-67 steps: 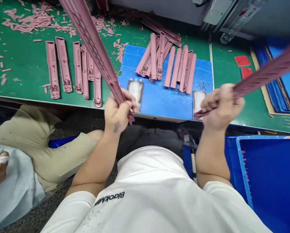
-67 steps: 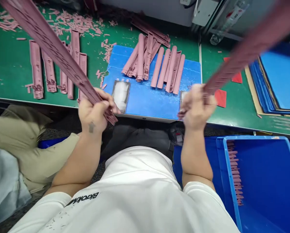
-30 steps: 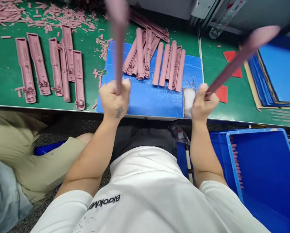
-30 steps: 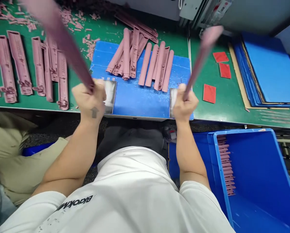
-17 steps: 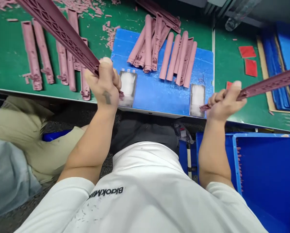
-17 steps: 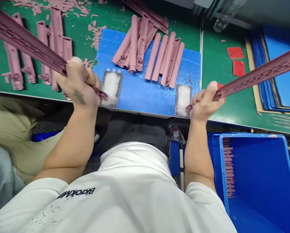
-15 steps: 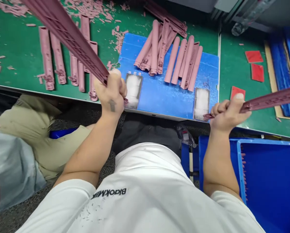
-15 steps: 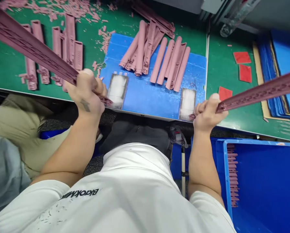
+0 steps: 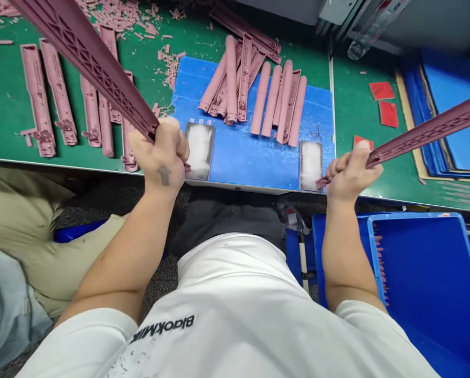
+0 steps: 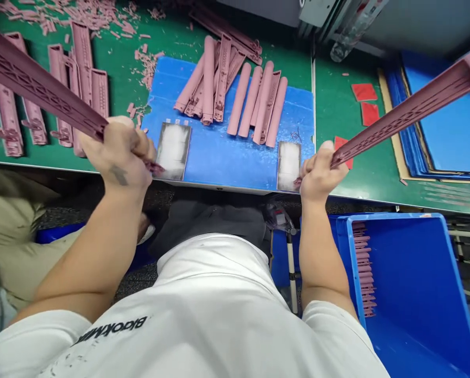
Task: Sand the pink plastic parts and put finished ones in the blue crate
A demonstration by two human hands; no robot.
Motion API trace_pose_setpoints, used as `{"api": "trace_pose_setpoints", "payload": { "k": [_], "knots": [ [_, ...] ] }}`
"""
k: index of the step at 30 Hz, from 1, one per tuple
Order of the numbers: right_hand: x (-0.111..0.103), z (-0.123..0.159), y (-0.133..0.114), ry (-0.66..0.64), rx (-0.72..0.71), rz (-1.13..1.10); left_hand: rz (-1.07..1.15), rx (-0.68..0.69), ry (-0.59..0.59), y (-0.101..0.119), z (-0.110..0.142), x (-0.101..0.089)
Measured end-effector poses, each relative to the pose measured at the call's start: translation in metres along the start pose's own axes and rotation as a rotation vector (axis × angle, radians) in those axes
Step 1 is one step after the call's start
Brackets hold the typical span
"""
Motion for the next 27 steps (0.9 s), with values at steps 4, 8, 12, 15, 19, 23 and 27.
{"api": "trace_pose_setpoints", "payload": {
  "k": [4, 8, 12, 15, 19, 23, 27],
  "knots": [
    [0.002, 0.001, -0.003, 0.058, 0.008, -0.054, -0.01, 0.025, 0.057, -0.002, -0.002, -0.007],
    [-0.001, -0.001, -0.002, 0.126, 0.024, -0.025, -0.008, 0.046, 0.078, -0.003, -0.007, -0.014],
    [-0.002, -0.002, 0.001, 0.028, 0.041, 0.063, -0.014, -0.047, 0.11, -0.005, -0.01, -0.017],
    [-0.006, -0.004, 0.0, 0.055, 0.015, 0.07, 0.047, -0.02, 0.185, -0.005, -0.01, -0.018],
    [-0.005, -0.007, 0.0, 0.003, 0.058, 0.129, 0.056, -0.02, 0.054, -0.007, -0.009, -0.004],
    [-0.011, -0.005, -0.011, 0.002, 0.121, 0.153, -0.032, -0.019, 0.055, 0.004, -0.008, -0.003],
    [-0.042, 0.022, -0.026, -0.094, 0.385, 0.278, -0.268, -0.448, -0.1, 0.017, 0.019, -0.036]
  ]
}}
Point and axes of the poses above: each hand's wrist, its own z-axis away from the middle knuckle, its own x-axis out of the palm, y = z × x, the point moved 4 cm from there along -z, towards the middle knuckle, and after that the axes turned 15 degrees about y, right-handed, at the moved point
